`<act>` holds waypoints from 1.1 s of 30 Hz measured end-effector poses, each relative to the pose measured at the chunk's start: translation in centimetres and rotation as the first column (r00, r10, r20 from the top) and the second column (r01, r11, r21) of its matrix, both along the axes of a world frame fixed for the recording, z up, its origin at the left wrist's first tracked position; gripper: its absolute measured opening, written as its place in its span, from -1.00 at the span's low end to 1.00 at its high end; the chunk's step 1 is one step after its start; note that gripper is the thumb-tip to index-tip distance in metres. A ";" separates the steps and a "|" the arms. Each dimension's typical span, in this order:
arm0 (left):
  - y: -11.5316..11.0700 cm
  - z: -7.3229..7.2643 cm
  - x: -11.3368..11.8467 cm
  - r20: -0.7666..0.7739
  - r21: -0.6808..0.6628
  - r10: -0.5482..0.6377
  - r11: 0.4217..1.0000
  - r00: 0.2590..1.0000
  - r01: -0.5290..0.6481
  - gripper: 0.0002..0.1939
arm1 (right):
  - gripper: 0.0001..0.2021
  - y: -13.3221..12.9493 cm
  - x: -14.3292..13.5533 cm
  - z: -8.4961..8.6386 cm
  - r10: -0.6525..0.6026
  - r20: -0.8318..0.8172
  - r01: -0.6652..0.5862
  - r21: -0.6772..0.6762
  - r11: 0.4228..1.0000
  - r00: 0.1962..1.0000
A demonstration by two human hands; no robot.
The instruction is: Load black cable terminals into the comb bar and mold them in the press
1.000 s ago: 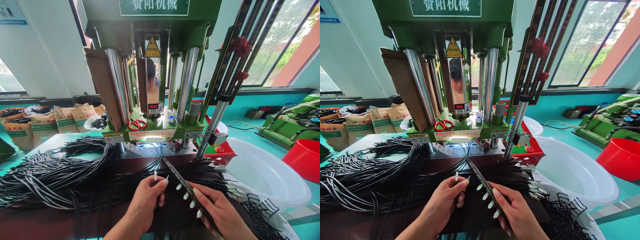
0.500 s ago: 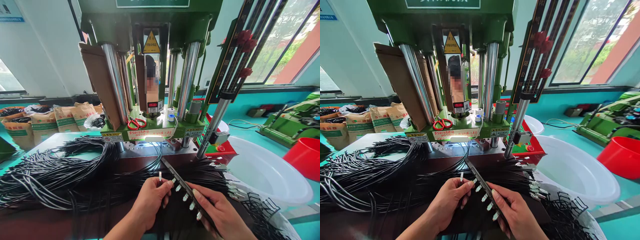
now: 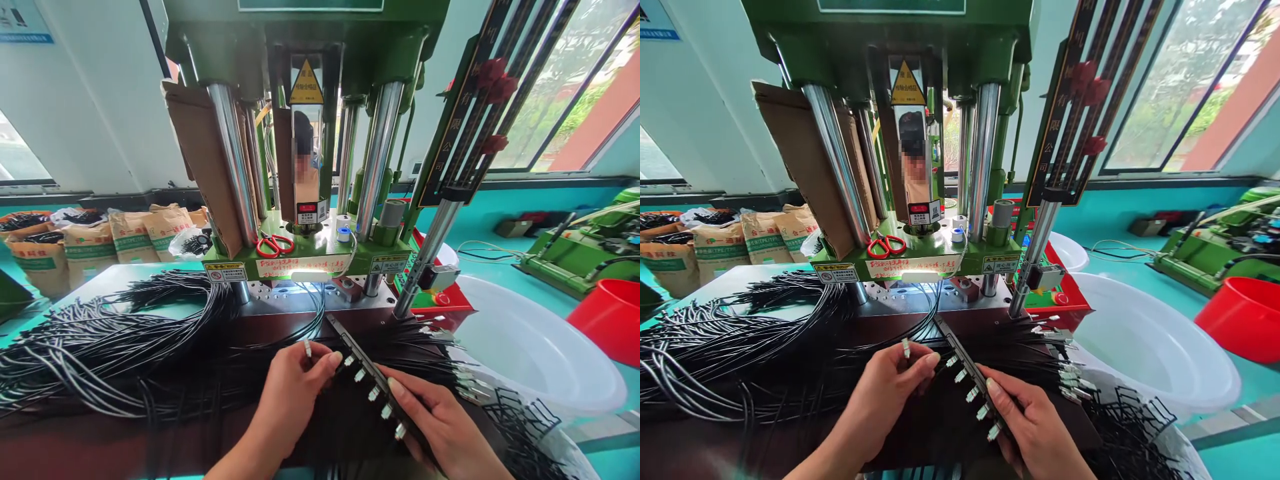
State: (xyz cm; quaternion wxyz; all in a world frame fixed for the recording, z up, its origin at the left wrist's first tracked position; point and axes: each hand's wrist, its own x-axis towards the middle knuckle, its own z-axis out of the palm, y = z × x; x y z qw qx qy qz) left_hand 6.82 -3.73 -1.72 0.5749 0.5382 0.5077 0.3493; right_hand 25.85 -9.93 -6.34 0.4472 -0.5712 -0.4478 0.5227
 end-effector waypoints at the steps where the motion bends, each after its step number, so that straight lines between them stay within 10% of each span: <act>1: -0.3 0.5 -0.6 0.066 -0.034 -0.001 0.999 0.998 0.003 -0.69 | -0.37 0.0 -0.1 -0.1 -0.022 -0.011 0.022 -0.003 1.000 1.000; 8: -2.1 0.6 -3.9 0.428 -0.456 -0.037 0.854 0.903 0.251 -0.66 | -0.36 0.1 -0.1 0.1 0.027 -0.042 -0.028 -0.047 0.999 0.999; 15: 0.1 -1.3 -1.8 0.149 -0.200 0.001 0.979 0.989 0.030 -0.69 | -0.37 0.1 0.7 1.0 0.133 0.063 -0.131 -0.039 0.991 0.989; 33: 0.3 -2.3 -0.8 0.079 -0.136 -0.051 0.989 0.996 0.062 -0.71 | -0.44 0.3 0.9 0.6 0.242 0.117 -0.244 0.004 0.970 0.963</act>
